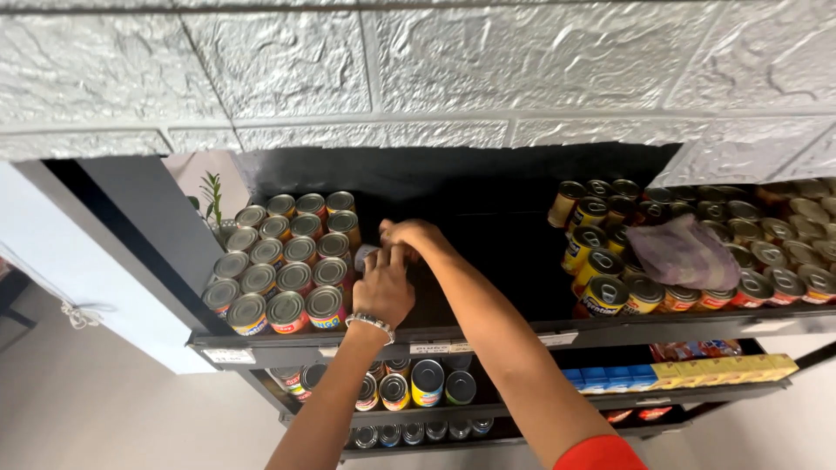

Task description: Moving canned goods from a store shelf to a wooden pallet on the floor.

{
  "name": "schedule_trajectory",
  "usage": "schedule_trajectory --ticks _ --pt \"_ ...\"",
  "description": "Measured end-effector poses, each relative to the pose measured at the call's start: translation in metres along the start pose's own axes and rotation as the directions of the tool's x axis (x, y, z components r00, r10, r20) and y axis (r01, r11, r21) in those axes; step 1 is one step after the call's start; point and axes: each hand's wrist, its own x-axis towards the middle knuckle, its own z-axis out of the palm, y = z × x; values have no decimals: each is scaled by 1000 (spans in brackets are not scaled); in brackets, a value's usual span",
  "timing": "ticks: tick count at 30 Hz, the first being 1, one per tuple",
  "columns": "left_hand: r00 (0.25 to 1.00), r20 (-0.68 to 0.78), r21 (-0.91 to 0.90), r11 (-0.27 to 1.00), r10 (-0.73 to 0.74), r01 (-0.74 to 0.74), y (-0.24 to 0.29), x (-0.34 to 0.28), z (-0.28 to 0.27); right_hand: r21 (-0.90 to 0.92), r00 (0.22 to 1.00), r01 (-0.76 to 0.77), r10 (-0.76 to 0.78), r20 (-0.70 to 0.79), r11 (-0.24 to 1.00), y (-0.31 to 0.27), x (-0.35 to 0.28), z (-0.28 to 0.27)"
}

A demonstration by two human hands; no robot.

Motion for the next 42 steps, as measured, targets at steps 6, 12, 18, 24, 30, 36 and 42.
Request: schedule_trajectory --ticks 6,12,18,24,30,36,42 --pt "984 -95 -75 987 -150 143 -8 -7 -8 -371 996 66 -82 -28 926 -29 -101 -12" --pt "987 -9 6 987 -163 163 -3 -9 -22 -496 994 -34 -21 -106 868 -55 -168 4" --pt "993 -22 85 990 -112 113 -13 -16 0 -385 949 -13 -110 -295 923 -36 -206 21" --pt "987 -135 2 996 -92 93 -14 -13 -1 586 958 269 -151 -242 764 24 -228 3" --pt "949 -291 -345 939 -118 11 21 -47 -107 954 723 275 -629 -286 -119 51 -298 30" --pt "878 -406 -584 811 -253 -36 19 -149 -121 916 520 43 -774 -362 -399 52 -338 92" --pt "682 -194 -858 459 -705 231 49 -288 -100 899 422 -376 -905 -50 -225 27 -387 161"
